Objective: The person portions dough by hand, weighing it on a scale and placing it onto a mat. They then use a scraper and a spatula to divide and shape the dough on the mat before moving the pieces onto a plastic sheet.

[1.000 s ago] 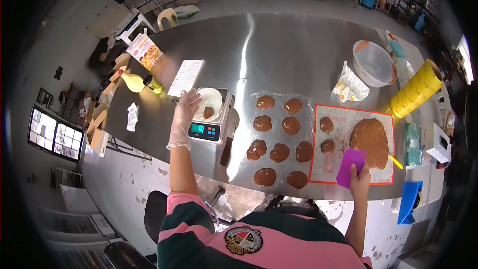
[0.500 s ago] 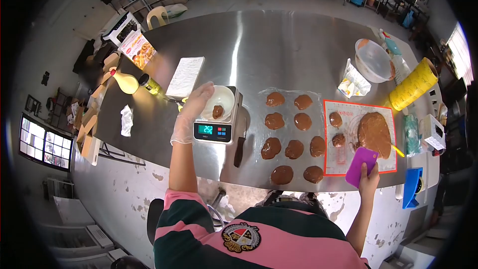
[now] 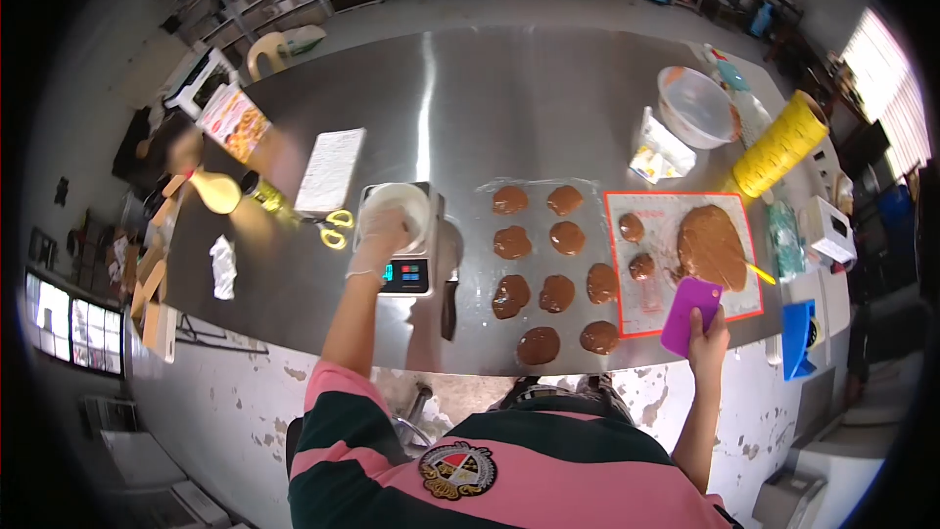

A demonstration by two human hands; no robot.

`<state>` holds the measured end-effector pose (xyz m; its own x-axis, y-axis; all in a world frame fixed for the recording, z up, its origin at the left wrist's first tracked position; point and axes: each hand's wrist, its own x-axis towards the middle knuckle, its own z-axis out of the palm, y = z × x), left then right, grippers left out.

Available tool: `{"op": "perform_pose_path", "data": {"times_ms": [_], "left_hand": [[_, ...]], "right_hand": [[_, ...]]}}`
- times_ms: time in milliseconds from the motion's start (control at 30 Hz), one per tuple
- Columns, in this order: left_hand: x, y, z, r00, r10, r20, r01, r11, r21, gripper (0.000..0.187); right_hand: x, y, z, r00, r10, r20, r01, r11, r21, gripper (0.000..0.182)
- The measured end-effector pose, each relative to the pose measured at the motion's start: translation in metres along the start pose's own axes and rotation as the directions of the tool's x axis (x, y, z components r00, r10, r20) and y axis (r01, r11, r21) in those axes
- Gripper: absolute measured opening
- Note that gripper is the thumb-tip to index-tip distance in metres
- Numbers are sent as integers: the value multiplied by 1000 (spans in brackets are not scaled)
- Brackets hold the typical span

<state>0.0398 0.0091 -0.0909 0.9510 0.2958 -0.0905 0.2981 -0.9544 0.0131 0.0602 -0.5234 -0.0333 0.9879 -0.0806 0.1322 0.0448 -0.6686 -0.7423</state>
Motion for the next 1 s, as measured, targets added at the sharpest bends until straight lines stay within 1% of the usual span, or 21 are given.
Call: {"op": "perform_pose_path", "data": {"times_ms": [67,133,200,267,300,333,400,433,500,567,600,633,667,700,733,767,800,833,900,933,1000], "left_hand": [[3,-12,8,999,42,-13,-42,999,13,31],[12,-25,36,992,-32,-123,26,998,-50,29],[14,-33,41,990,-85,-111,73,991,-108,30],[4,-19,14,992,-119,-43,112,985,-129,31],[-2,-15,4,986,-133,-105,111,974,-196,30],[-5,-13,-1,978,-104,-180,73,982,-172,22],[0,-29,6,951,-228,-209,176,955,-239,16],[-9,-11,-13,952,-226,-204,176,955,-237,16],[-36,33,-57,892,-296,-343,106,873,-476,19],[-51,89,-80,887,-183,-423,-76,848,-525,22],[-57,120,-86,908,-47,-417,-206,817,-539,22],[-58,148,-75,914,9,-405,-284,726,-626,25],[-61,180,-69,889,151,-432,-388,749,-537,31],[-69,221,-67,918,207,-339,-396,542,-741,37],[-66,248,-38,867,302,-396,-497,557,-665,41],[-74,287,-44,931,317,-183,-348,614,-709,41],[-76,319,-30,948,310,-75,-264,631,-729,42],[-82,347,-33,928,366,-71,-326,702,-633,39],[-84,390,3,900,415,-132,-396,656,-643,39],[-85,405,15,906,405,-127,-387,665,-639,39],[-87,431,36,917,377,-126,-380,734,-563,39]], "right_hand": [[2,8,-4,1000,6,-24,-6,999,-37,22],[4,17,-9,999,50,-3,-50,997,-54,24],[5,18,-13,997,68,-20,-69,996,-58,24],[7,20,-17,997,37,-65,-40,999,-37,22],[10,27,-19,997,52,-55,-54,997,-50,24],[12,31,-21,997,57,-56,-61,997,-57,24],[15,39,-24,997,37,-67,-36,999,13,26],[18,42,-26,997,42,-64,-41,999,11,26],[23,51,-30,995,84,-47,-83,996,6,27],[31,65,-32,996,77,-33,-77,997,-6,27],[35,72,-33,998,64,-21,-64,998,-18,27],[39,77,-35,998,60,-9,-60,998,-19,27],[44,81,-36,997,77,9,-76,996,-41,28],[51,85,-36,996,90,29,-88,994,-59,28],[58,89,-38,996,77,47,-75,996,-50,28],[64,92,-40,995,62,74,-61,998,-15,29],[71,95,-42,994,45,102,-48,999,23,30],[78,97,-45,992,34,120,-39,999,38,30],[91,106,-53,980,35,194,-45,998,47,32],[98,112,-55,978,30,205,-42,998,55,32],[110,125,-62,972,-3,234,-5,999,35,31]]}}
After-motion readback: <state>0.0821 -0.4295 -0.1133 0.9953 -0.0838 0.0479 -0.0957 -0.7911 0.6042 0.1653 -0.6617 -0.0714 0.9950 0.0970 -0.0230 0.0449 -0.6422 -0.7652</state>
